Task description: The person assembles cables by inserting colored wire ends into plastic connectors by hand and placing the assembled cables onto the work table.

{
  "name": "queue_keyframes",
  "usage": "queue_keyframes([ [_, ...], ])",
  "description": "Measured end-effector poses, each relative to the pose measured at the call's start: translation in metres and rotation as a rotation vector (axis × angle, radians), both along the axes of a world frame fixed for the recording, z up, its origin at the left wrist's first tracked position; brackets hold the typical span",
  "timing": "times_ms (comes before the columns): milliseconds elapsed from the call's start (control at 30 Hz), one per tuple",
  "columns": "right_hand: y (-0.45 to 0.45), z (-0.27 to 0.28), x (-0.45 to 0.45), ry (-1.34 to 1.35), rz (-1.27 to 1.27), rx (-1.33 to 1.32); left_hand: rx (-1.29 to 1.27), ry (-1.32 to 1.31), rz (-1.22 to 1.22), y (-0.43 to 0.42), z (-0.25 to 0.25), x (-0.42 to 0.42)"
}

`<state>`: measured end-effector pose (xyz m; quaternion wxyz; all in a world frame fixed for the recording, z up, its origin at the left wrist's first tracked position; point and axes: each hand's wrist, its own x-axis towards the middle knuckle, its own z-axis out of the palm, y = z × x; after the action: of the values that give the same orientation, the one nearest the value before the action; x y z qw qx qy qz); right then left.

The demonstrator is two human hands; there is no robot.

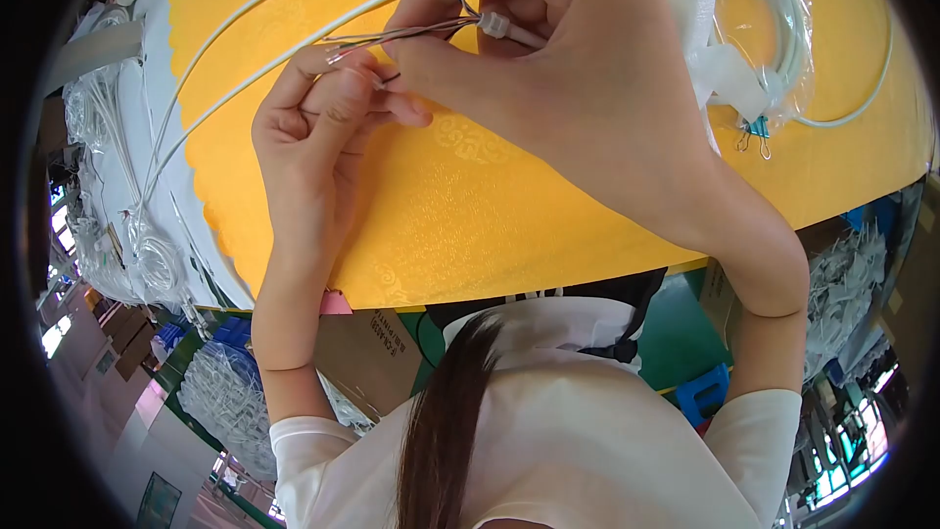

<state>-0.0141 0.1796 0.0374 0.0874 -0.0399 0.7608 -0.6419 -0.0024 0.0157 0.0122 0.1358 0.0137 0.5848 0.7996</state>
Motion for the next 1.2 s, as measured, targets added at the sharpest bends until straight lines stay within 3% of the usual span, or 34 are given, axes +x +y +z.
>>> queue_keyframes([
  [200, 0.0003, 0.0043, 0.0008, 0.019, 0.04, 0.104, 0.074, -0.122, 0.011, -0.0051, -0.0023, -0.0025],
  [667, 0.0028, -0.002, 0.0008, 0.19, 0.131, 0.158, 0.045, -0.081, -0.012, -0.0073, -0.0006, -0.0024],
  [1200, 0.0002, 0.0023, 0.0024, 0.179, 0.105, 0.214, 0.058, 0.028, -0.02, -0.0065, -0.0007, -0.0007],
])
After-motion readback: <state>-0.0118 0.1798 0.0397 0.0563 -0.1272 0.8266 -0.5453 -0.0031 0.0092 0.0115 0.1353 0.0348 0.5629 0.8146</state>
